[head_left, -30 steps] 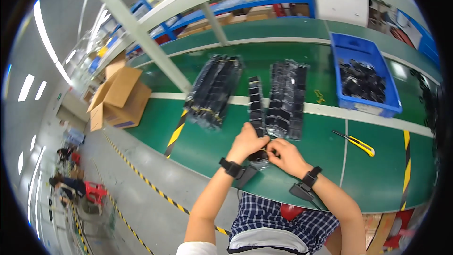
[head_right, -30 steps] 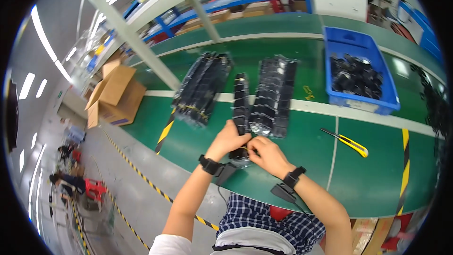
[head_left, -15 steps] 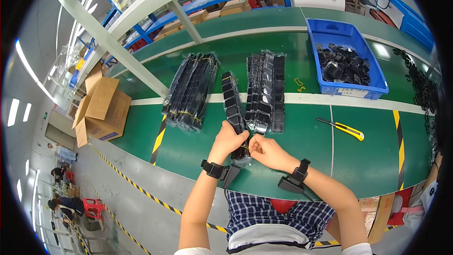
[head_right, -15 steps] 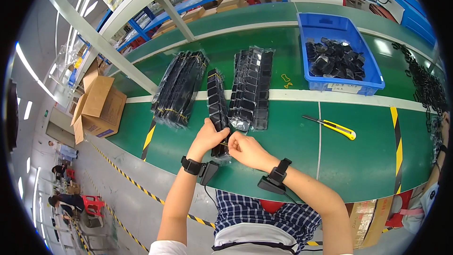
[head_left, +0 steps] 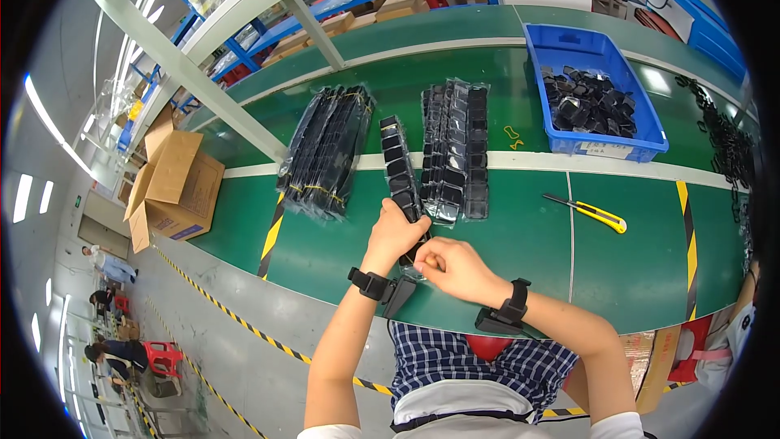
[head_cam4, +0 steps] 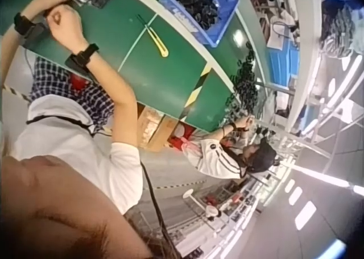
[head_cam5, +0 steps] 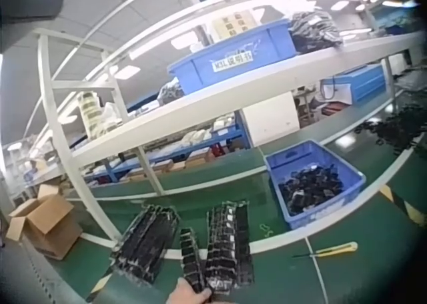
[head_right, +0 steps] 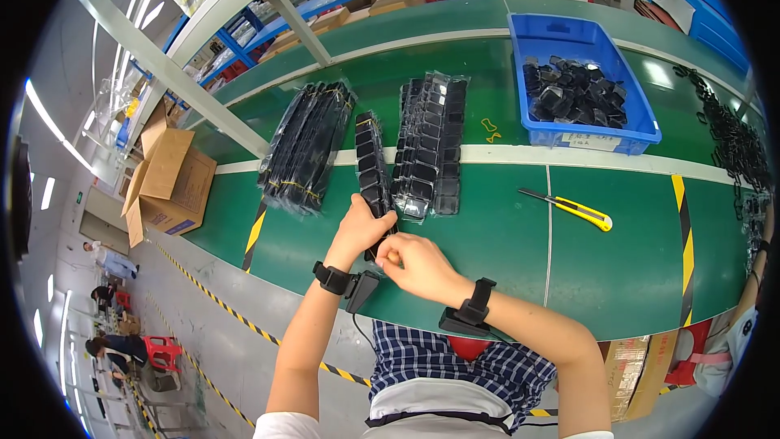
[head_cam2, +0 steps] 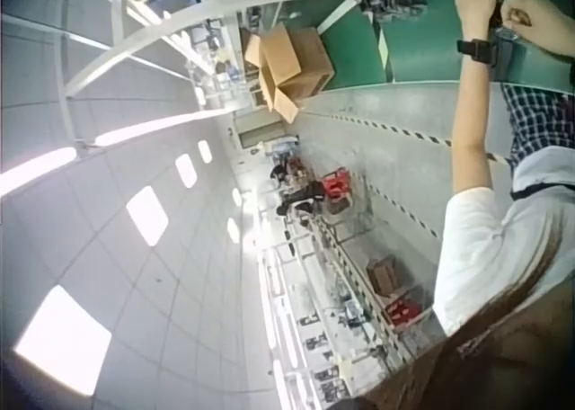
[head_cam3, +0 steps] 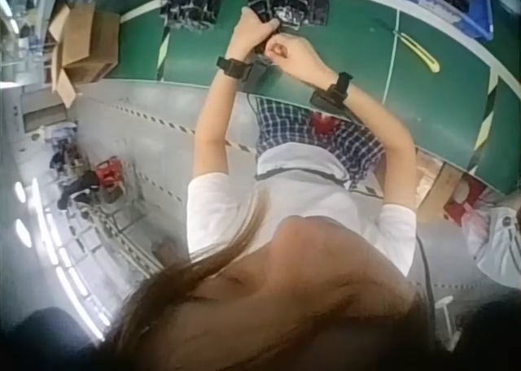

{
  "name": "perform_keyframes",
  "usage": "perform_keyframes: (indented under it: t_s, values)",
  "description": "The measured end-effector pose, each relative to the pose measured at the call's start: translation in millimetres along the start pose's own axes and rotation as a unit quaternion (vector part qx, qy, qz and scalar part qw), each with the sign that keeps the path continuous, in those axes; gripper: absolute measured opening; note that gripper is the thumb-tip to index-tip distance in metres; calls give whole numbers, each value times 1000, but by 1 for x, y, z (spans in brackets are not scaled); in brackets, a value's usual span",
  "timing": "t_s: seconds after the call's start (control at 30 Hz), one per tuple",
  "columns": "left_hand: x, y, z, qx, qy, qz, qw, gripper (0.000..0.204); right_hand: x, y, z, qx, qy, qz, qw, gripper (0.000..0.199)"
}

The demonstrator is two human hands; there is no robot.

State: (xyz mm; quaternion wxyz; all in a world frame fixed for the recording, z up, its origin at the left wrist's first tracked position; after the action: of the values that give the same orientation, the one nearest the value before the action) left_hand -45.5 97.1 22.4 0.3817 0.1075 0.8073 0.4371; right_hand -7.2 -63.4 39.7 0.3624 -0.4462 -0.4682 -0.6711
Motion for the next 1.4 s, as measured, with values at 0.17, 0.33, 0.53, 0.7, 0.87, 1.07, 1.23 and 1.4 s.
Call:
perform_keyframes:
  t_s: [0.17, 0.33, 0.53, 0.7, 0.87, 1.07, 1.23, 1.4]
  values:
    - [3, -1, 1, -6, -13, -4, 1000, 76, 11, -11, -17, -46, 71, -208, 974, 9]
    - [9, -2, -1, -13, -14, -14, 1000, 74, 8, -20, -22, -31, 63, -291, 954, 12]
    - [9, 2, -4, -30, -10, -22, 999, 74, -4, -12, -17, 23, 13, -352, 936, 16]
    - [10, 1, -4, -41, -11, -37, 998, 74, -12, -3, -12, 65, -14, -317, 946, 21]
    - [22, 0, 4, -47, 6, -68, 997, 76, -13, 2, -7, 87, -45, -297, 950, 26]
    - [39, -7, 10, -56, -43, -251, 965, 66, -2, 6, -3, -9, 132, -374, 918, 22]
    - [30, -13, -1, -25, 21, -360, 932, 51, 17, 17, -9, -63, 246, -427, 868, 15]
    - [22, -18, -8, 19, -4, -509, 860, 47, 44, 25, -16, -98, 317, -444, 832, 14]
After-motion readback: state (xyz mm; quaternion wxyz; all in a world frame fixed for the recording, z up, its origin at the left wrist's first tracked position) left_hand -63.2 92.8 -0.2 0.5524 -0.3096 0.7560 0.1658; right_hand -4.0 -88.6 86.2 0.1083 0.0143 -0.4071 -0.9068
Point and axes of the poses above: each hand's wrist, its own z-axis towards the middle knuckle, its own y-axis out of the back of the hand, x = y × z, the point moved 7 cm from there along z, towards the middle knuckle, and after that the axes turned 9 degrees about x, right-handed, at the moved point
